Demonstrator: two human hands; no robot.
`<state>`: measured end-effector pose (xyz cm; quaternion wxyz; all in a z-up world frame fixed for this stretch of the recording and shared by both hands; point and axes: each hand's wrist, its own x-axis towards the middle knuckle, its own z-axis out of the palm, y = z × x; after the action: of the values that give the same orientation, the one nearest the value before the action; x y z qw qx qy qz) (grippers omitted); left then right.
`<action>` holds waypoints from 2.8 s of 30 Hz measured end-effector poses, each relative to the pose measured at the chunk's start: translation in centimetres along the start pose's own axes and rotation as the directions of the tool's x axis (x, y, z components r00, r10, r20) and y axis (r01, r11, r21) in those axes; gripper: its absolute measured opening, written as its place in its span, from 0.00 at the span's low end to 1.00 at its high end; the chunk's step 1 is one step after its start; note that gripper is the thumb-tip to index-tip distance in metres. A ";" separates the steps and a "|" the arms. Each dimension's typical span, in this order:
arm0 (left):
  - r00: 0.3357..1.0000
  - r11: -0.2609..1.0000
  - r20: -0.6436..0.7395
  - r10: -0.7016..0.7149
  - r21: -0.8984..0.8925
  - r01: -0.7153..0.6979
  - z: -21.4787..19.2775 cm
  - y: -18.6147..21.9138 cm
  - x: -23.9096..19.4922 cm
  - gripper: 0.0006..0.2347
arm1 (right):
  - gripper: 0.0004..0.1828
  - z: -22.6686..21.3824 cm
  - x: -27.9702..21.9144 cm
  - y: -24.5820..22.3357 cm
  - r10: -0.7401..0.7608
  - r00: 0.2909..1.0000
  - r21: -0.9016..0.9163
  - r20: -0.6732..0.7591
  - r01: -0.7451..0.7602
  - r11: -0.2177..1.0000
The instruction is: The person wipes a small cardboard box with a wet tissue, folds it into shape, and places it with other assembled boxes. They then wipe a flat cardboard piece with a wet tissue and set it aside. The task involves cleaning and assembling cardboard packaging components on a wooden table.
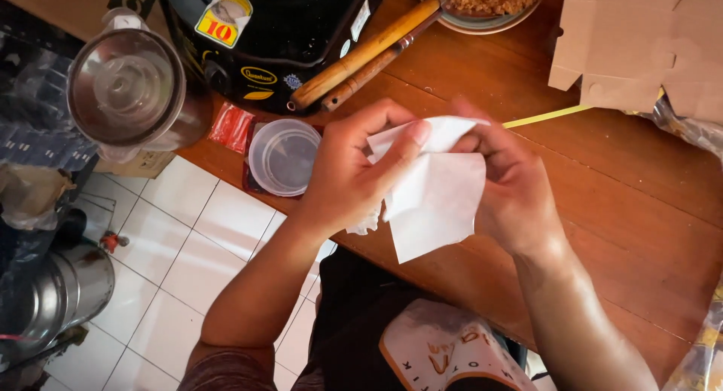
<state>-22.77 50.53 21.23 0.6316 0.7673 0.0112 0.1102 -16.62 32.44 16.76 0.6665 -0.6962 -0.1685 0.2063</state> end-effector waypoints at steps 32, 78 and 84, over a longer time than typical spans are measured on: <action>0.969 0.796 0.221 -0.110 -0.564 0.219 4.5 -10.8 -1.8 0.15 | 0.11 -4.7 -0.7 1.8 -0.339 0.941 -0.168 0.014 0.337 0.927; 0.974 0.840 0.100 -0.203 -0.493 0.226 6.7 -11.8 -3.2 0.11 | 0.38 -5.7 -2.4 3.9 -0.226 0.968 0.080 0.114 0.217 0.973; 0.974 0.949 0.080 -0.213 -0.219 0.226 6.8 -7.8 -3.2 0.08 | 0.23 -5.0 -2.8 2.6 0.176 0.984 -0.220 -0.039 -0.180 0.959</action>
<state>-23.72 45.06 11.97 0.7233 0.6871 0.0665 0.0187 -16.58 26.56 14.52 0.5648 -0.7806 -0.1211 0.2386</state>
